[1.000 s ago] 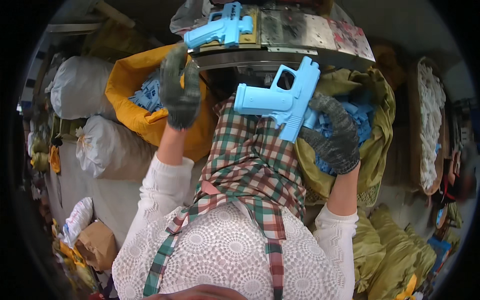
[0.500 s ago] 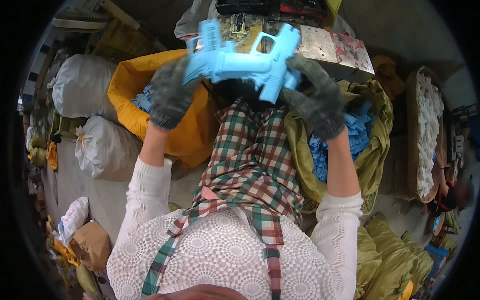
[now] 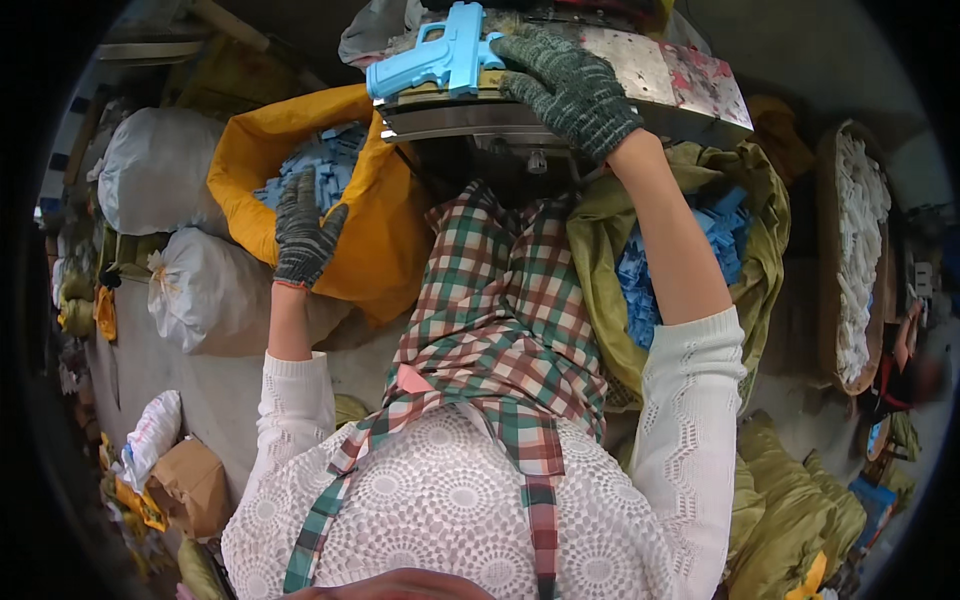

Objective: Sorting and processing bright blue plastic toy gun parts at a manufacturing workstation.

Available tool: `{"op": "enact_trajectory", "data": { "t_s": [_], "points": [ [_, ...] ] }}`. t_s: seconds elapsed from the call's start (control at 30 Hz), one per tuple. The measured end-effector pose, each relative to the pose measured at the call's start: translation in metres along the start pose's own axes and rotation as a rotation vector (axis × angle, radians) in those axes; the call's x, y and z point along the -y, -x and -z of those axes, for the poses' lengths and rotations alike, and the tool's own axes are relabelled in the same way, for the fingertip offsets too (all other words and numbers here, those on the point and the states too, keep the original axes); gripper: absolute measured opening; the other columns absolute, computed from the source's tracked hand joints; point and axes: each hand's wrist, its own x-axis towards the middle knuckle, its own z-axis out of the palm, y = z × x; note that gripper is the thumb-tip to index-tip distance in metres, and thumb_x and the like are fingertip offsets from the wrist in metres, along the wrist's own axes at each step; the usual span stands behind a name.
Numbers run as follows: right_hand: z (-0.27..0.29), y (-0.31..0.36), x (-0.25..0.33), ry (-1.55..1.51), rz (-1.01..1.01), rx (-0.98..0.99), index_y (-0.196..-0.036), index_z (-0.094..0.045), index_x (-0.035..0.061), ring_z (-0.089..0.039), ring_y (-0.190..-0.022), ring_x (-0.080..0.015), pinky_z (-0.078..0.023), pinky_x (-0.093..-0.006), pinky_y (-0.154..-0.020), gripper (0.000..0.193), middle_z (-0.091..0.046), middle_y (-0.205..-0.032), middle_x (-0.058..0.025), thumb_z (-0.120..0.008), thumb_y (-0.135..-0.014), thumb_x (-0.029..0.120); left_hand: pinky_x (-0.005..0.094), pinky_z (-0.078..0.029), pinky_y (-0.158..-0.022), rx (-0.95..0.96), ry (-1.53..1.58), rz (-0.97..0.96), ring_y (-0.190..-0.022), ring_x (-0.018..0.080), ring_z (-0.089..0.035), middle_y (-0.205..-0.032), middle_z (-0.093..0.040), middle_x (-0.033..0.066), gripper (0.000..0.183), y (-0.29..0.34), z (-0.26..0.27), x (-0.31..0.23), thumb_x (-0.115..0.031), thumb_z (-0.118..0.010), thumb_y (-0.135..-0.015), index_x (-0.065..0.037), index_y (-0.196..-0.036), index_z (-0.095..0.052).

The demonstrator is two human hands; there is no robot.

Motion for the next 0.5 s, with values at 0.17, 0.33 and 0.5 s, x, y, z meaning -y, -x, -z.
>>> {"op": "enact_trajectory", "data": {
  "t_s": [0.17,0.33,0.5],
  "points": [
    [0.034,0.034,-0.003,0.121,0.058,-0.091,-0.119,-0.064,0.0043,-0.062,-0.107,-0.0222,-0.049,-0.0331,-0.093,0.032,-0.066,-0.115,-0.0112,-0.066,-0.087,0.013,0.0438,-0.036,-0.105,0.027,0.132,-0.087,-0.121,0.0388,-0.048,-0.130,-0.052,0.0228,0.064,-0.004,-0.004,-0.024,-0.025,-0.070,-0.082,0.000,-0.136,-0.045],
    [0.078,0.147,-0.068,-0.328,-0.631,0.543,-0.119,-0.062,0.0069,-0.064,-0.097,-0.0203,-0.051,-0.0323,-0.087,0.033,-0.069,-0.106,-0.0090,-0.065,-0.087,0.015,0.0415,-0.045,-0.094,0.108,0.457,-0.179,-0.108,0.0357,-0.058,-0.115,-0.061,0.0208,0.053,0.013,-0.005,-0.022,-0.015,-0.069,-0.083,-0.002,-0.131,-0.051],
    [0.042,0.239,-0.143,0.598,-0.891,0.753,-0.135,-0.051,0.0186,-0.052,-0.123,-0.0298,-0.040,-0.0425,-0.104,0.056,-0.053,-0.135,-0.0127,-0.062,-0.079,0.016,0.0391,-0.047,-0.091,0.266,0.375,-0.132,-0.103,0.0316,-0.061,-0.108,-0.065,0.0157,0.042,0.036,-0.006,-0.025,-0.012,-0.068,-0.084,-0.003,-0.124,-0.057]
  ]
}}
